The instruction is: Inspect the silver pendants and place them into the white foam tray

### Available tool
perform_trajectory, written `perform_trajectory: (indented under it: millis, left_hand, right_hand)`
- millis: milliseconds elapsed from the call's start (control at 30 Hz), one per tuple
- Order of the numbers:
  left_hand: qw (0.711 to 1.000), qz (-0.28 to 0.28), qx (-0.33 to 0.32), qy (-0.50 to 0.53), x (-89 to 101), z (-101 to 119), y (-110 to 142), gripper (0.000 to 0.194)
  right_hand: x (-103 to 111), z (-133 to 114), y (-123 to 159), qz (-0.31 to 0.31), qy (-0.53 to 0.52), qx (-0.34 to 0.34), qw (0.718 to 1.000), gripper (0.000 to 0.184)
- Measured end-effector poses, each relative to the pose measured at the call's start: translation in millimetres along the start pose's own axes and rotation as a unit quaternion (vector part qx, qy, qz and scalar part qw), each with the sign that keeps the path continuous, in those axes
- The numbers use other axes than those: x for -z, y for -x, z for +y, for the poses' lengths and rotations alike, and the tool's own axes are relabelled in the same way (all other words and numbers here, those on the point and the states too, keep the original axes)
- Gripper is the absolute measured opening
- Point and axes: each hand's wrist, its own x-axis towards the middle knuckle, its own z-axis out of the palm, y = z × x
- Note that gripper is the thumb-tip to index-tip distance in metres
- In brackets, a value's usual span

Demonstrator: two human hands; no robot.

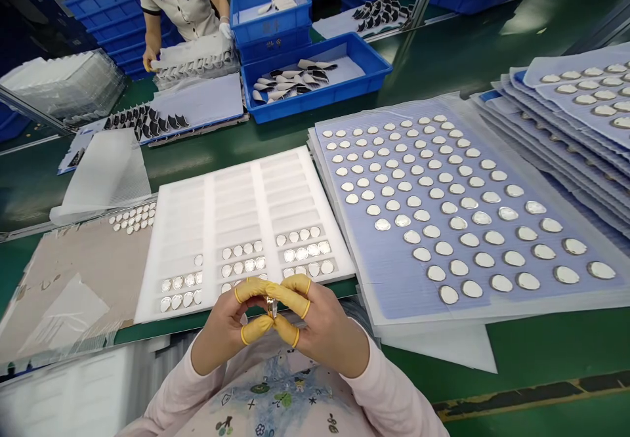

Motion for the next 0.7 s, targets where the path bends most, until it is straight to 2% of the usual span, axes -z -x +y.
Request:
perform_trajectory:
  millis: [267, 400, 567, 700]
  left_hand:
    - [0.998, -0.006, 0.01, 0.067, 0.1, -1, 0, 0.035]
    - [0.977, -0.027, 0.022, 0.21, 0.5, -5, -1, 0.032]
    - [0.913, -0.077, 0.021, 0.4, -1.6, -17, -5, 0.034]
    - [0.894, -0.078, 0.019, 0.44, -4.8, -26, -6, 0.04]
  right_hand:
    - [2, 5, 3, -0.004, 0.011, 0.017, 1.0, 0.045]
    - [2, 3, 5, -0.004, -0.095, -0.027, 0.995, 0.039]
    - [-4, -2, 8, 0.016, -0.312, -0.101, 0.945, 0.032]
    - [-10, -6, 8, 0.012, -0.395, -0.117, 0.911, 0.036]
